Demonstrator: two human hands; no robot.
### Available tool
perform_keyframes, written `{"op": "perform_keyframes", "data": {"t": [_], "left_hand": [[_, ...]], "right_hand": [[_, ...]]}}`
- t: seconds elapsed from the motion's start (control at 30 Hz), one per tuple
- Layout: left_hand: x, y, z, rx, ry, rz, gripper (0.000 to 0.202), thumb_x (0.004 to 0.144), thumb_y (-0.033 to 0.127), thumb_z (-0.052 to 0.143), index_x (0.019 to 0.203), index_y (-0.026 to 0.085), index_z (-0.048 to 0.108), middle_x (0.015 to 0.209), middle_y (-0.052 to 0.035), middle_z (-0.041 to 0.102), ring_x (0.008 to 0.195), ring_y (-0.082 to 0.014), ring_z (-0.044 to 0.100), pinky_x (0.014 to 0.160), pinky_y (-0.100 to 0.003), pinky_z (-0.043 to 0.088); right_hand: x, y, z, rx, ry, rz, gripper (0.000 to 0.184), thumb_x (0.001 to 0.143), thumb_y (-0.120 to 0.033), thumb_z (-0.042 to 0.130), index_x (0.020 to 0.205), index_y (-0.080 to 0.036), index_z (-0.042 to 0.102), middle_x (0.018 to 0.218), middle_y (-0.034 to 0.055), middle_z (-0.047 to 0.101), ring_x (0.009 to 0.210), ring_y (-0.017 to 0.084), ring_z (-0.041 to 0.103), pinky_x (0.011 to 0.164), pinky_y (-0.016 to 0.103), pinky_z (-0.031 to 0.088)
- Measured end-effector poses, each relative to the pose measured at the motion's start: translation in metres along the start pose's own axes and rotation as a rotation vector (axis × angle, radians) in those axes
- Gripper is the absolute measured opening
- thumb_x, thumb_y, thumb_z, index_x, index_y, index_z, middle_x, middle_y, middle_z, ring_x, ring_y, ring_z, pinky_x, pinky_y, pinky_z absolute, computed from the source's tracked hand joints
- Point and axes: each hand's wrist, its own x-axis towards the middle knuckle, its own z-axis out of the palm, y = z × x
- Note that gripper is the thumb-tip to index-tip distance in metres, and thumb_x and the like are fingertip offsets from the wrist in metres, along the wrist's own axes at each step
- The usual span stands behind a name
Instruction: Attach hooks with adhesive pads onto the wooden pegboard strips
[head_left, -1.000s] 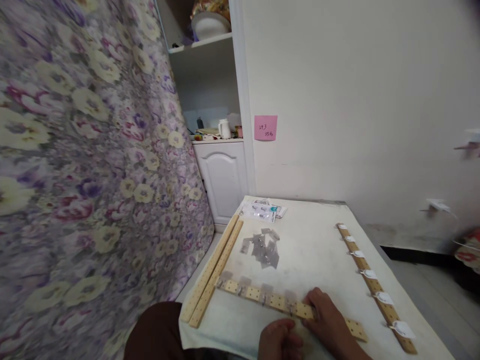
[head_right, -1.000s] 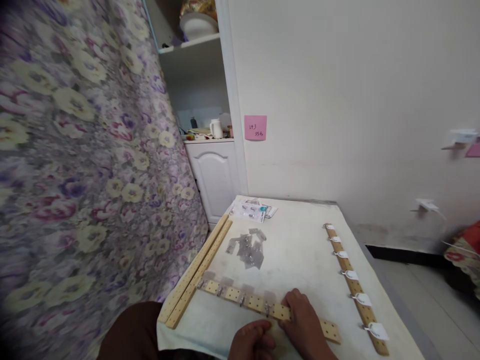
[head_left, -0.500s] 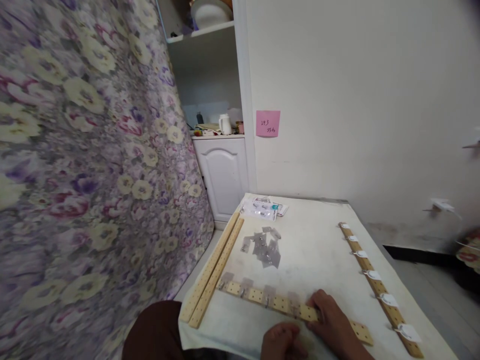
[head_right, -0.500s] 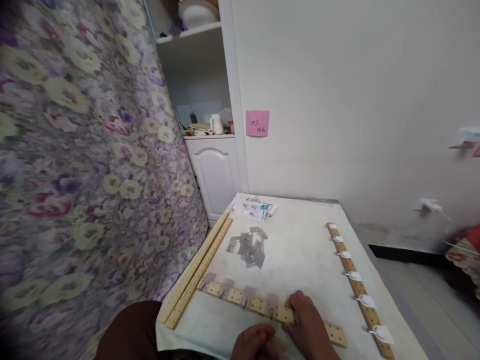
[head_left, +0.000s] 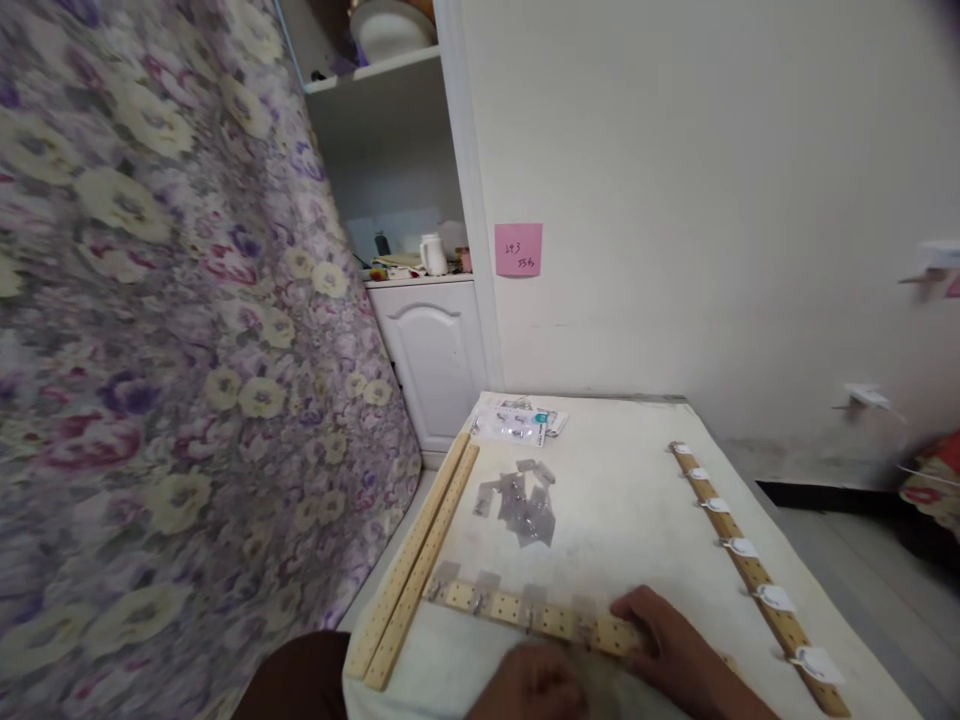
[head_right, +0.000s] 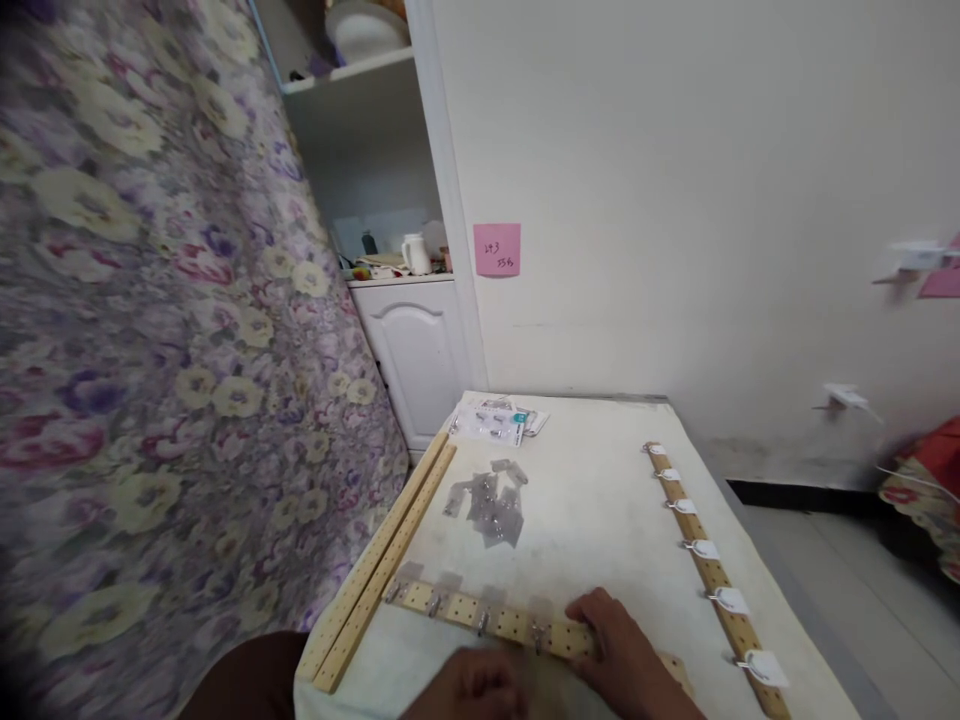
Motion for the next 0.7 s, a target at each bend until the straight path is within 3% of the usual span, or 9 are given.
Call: {"op": "perform_keyframes", "data": {"t": [0.07, 0.1, 0.17, 0.23, 0.43, 0.57, 0.7], "left_hand": [[0.011, 0.023, -0.017, 0.103, 0.098, -0.005, 0.024, 0.078, 0.037, 0.042, 0.083, 0.018, 0.056, 0.060, 0.0004, 0.065, 0.043, -0.0124, 0.054, 0.042, -0.022, 0.035], [0.020, 0.033, -0.025, 0.246, 0.208, 0.030, 0.024, 0.080, 0.034, 0.038, 0.083, 0.018, 0.055, 0.062, -0.0004, 0.066, 0.046, -0.0128, 0.057, 0.044, -0.022, 0.037], [0.043, 0.048, -0.041, 0.684, 0.464, 0.078, 0.023, 0.082, 0.028, 0.033, 0.081, 0.020, 0.056, 0.070, -0.0004, 0.067, 0.057, -0.0128, 0.061, 0.054, -0.022, 0.041], [0.066, 0.057, -0.053, 0.817, 0.561, 0.065, 0.018, 0.078, 0.025, 0.039, 0.080, 0.020, 0.057, 0.080, -0.0038, 0.068, 0.077, -0.0180, 0.064, 0.066, -0.026, 0.042], [0.111, 0.057, -0.055, 0.977, 0.625, -0.051, 0.019, 0.078, 0.027, 0.042, 0.082, 0.019, 0.059, 0.086, -0.0102, 0.068, 0.086, -0.0254, 0.063, 0.069, -0.033, 0.041], [0.120, 0.055, -0.050, 0.981, 0.624, -0.079, 0.019, 0.077, 0.021, 0.041, 0.077, 0.019, 0.060, 0.084, -0.0087, 0.069, 0.082, -0.0233, 0.063, 0.064, -0.030, 0.040], [0.116, 0.059, -0.048, 0.937, 0.632, -0.021, 0.019, 0.078, 0.021, 0.041, 0.072, 0.020, 0.059, 0.078, -0.0061, 0.068, 0.077, -0.0205, 0.062, 0.061, -0.027, 0.037]], "right_hand": [[0.004, 0.003, -0.006, 0.052, 0.047, 0.008, 0.029, 0.062, -0.019, 0.052, 0.091, -0.022, 0.057, 0.096, 0.0042, 0.062, 0.094, 0.021, 0.056, 0.083, 0.030, 0.041], [0.006, 0.004, -0.008, 0.065, 0.071, 0.010, 0.026, 0.065, -0.021, 0.051, 0.090, -0.022, 0.057, 0.094, 0.0040, 0.062, 0.092, 0.021, 0.056, 0.083, 0.030, 0.042], [0.010, 0.005, -0.011, 0.081, 0.100, 0.005, 0.020, 0.068, -0.024, 0.052, 0.087, -0.022, 0.057, 0.091, 0.0036, 0.063, 0.089, 0.021, 0.057, 0.082, 0.030, 0.043], [0.012, 0.005, -0.012, 0.093, 0.124, -0.008, 0.017, 0.069, -0.025, 0.052, 0.085, -0.022, 0.057, 0.088, 0.0033, 0.063, 0.087, 0.021, 0.058, 0.080, 0.031, 0.044], [0.012, -0.001, -0.011, 0.101, 0.229, -0.019, 0.013, 0.071, -0.022, 0.051, 0.082, -0.021, 0.056, 0.084, 0.0034, 0.062, 0.082, 0.020, 0.058, 0.078, 0.031, 0.043], [0.010, -0.007, -0.013, 0.103, 0.236, -0.020, 0.012, 0.071, -0.021, 0.051, 0.082, -0.021, 0.056, 0.083, 0.0032, 0.062, 0.081, 0.019, 0.058, 0.076, 0.030, 0.043], [0.010, -0.008, -0.017, 0.145, 0.233, -0.024, 0.009, 0.072, -0.021, 0.051, 0.079, -0.021, 0.056, 0.079, 0.0018, 0.063, 0.077, 0.018, 0.058, 0.073, 0.029, 0.042]]}}
